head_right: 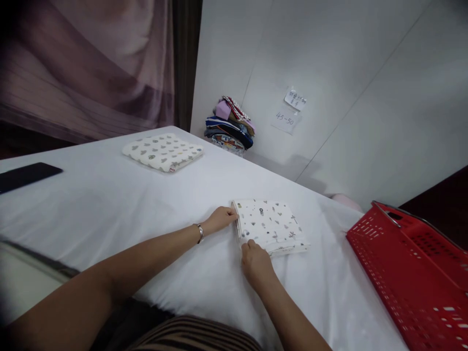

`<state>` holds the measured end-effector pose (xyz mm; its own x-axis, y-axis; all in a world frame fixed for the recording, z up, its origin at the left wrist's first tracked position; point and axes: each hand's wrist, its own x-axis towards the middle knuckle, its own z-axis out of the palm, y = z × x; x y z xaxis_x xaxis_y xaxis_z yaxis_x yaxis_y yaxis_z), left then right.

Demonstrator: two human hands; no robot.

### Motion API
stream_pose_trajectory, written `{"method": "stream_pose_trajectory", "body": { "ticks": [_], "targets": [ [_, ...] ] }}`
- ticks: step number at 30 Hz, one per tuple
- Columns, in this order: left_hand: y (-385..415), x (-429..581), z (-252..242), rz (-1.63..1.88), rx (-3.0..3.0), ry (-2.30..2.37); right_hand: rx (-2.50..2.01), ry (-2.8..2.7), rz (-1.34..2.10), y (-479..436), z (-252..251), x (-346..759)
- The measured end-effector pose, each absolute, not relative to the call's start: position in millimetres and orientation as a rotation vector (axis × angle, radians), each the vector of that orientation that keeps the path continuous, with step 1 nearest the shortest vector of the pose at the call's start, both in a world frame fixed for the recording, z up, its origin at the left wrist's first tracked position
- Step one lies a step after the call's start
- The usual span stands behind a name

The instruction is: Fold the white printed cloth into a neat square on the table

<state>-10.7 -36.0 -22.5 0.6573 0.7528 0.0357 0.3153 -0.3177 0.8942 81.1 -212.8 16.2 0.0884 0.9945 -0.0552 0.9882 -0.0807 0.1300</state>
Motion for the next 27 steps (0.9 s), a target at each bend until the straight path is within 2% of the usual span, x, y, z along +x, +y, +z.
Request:
{"method": "stream_pose_trajectory", "body": {
  "ticks": [5,12,17,20,27],
  "targets": [
    [-42,-1,-21,0.487,1.597,0.938,2.161,2.038,0.086,-210,14,77],
    [-46,10,-28,0.507,1.566,0.999,2.190,2.142,-0.052,-218,26,83],
    [-46,10,-29,0.505,1.583,1.018,2.467,2.330,0.034,-196,51,100],
    [-46,9,-27,0.491,1.584,1.025,2.576,2.426,0.124,-173,37,101],
    [-43,8,-24,0.399,1.494,1.031,2.428,2.207,-0.168,-162,-21,82]
  ]
}}
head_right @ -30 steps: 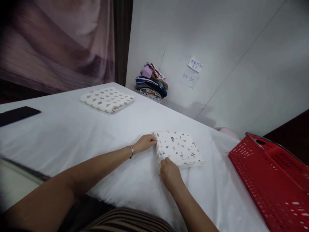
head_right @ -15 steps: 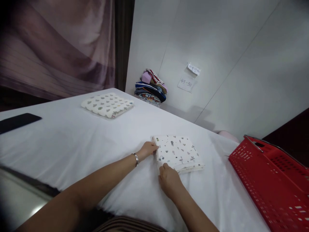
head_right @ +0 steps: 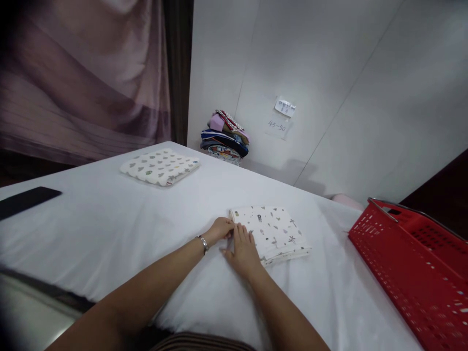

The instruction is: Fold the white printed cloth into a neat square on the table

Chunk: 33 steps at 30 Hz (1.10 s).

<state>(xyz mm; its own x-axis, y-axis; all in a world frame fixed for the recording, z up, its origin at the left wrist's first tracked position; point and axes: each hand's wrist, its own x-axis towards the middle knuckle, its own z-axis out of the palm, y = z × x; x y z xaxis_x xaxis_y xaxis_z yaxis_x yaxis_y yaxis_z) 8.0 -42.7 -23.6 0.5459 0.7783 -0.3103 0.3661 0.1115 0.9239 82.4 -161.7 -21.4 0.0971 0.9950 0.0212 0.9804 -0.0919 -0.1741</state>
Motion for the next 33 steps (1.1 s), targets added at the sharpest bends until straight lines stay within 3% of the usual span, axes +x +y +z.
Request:
{"method": "stream_pose_trajectory", "body": {
  "ticks": [12,19,26,33],
  "targets": [
    [-6,20,-17,0.562,1.680,1.266,-2.171,-1.993,0.228,-162,-13,83],
    [11,33,-8,0.320,2.048,1.178,-2.118,-1.948,0.315,-161,-11,87],
    [33,27,8,0.448,2.174,1.212,-1.977,-1.856,0.469,-146,2,77],
    [42,10,-5,0.330,2.294,1.330,-2.011,-1.981,0.193,-141,-6,51]
  ]
}}
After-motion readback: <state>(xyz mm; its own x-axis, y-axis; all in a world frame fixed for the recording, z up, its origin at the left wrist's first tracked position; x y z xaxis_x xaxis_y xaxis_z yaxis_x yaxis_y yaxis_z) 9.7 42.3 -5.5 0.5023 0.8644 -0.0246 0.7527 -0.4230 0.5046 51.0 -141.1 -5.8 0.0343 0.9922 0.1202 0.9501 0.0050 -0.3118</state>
